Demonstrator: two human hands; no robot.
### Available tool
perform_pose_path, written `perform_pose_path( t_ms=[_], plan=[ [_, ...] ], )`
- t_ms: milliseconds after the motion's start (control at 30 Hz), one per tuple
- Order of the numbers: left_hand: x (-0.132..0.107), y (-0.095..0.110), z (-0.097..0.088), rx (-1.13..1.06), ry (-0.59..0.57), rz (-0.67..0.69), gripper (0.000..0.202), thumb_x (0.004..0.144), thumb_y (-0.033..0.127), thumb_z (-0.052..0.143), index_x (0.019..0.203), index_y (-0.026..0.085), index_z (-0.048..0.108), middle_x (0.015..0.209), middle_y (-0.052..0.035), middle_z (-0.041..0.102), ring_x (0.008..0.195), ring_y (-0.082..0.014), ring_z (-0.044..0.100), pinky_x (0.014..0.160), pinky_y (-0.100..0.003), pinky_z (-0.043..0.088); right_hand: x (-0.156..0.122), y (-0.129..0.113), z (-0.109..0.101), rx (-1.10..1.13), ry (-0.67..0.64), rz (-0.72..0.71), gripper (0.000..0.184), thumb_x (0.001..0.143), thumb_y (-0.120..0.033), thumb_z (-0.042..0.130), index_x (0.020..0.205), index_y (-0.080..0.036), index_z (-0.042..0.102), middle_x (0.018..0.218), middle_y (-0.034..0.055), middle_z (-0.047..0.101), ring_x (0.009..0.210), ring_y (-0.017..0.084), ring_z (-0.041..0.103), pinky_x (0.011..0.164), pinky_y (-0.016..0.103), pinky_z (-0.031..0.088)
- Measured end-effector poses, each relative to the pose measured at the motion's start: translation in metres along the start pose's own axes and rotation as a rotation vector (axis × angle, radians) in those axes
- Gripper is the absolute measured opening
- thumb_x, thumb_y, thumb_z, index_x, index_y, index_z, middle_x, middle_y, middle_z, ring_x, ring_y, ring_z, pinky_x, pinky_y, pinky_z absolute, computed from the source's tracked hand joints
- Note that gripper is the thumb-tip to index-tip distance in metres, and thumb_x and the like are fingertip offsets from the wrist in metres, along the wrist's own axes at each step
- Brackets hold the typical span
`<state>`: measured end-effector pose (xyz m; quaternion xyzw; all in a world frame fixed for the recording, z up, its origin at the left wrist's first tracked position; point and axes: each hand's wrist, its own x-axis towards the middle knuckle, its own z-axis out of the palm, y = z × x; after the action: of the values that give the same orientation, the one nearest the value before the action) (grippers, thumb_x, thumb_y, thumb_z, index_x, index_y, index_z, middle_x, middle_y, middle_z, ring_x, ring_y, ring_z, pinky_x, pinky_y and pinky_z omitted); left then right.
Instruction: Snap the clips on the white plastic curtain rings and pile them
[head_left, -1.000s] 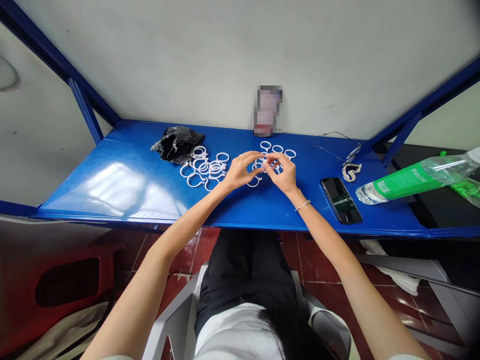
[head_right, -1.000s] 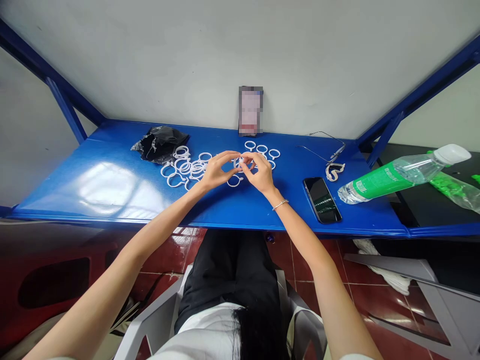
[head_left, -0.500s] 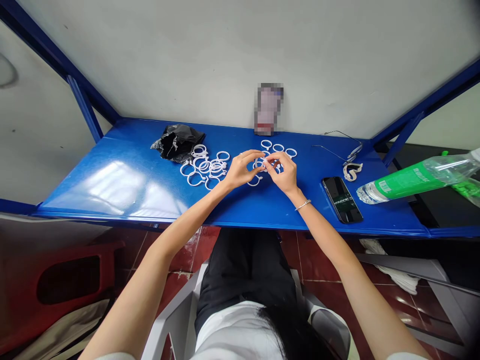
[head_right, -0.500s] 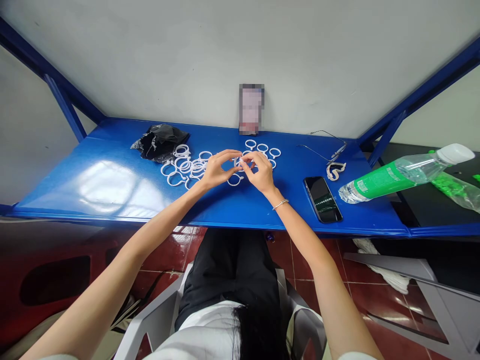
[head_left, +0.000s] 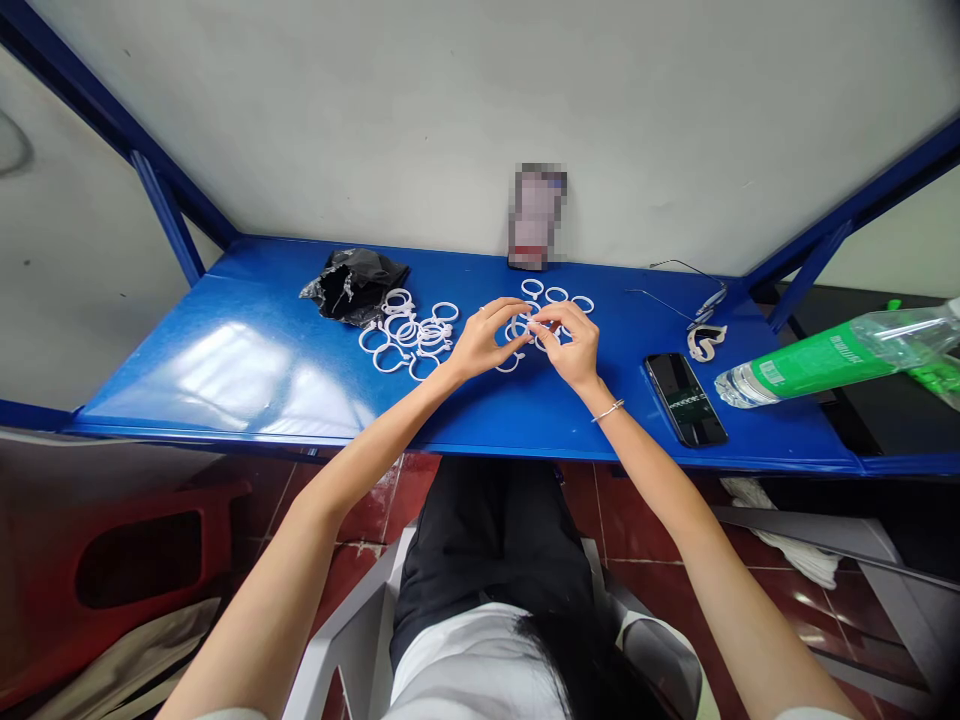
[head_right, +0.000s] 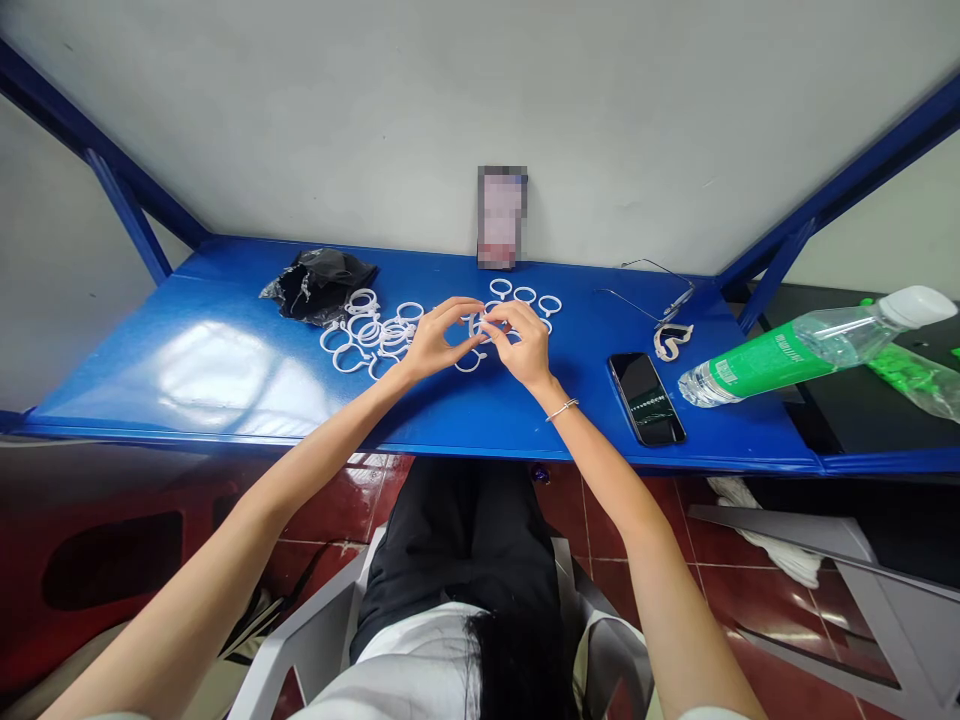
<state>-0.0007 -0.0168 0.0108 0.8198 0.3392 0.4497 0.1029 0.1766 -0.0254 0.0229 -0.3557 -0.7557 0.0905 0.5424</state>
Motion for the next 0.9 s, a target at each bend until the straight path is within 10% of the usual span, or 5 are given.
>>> perform_pose_path(
  t_ms=[900],
  plan=[
    [0.0001, -0.0051, 0.0003, 0.020, 0.006, 0.078, 0.031, 0.093, 0.032, 0.056, 0.120, 0.017, 0.058, 0.119, -0.0133, 0.064, 0.113, -0.0219, 0.063, 0.094, -0.035, 0.053, -0.0014, 0.0016, 0.0021, -0.026, 0.035, -0.080, 0.007, 0.090, -0.025, 0.066, 0.084, -0.023, 0.069, 0.083, 0.0025, 0.072, 0.077, 0.018, 0.064, 0.062, 0.031, 0.053]
  ],
)
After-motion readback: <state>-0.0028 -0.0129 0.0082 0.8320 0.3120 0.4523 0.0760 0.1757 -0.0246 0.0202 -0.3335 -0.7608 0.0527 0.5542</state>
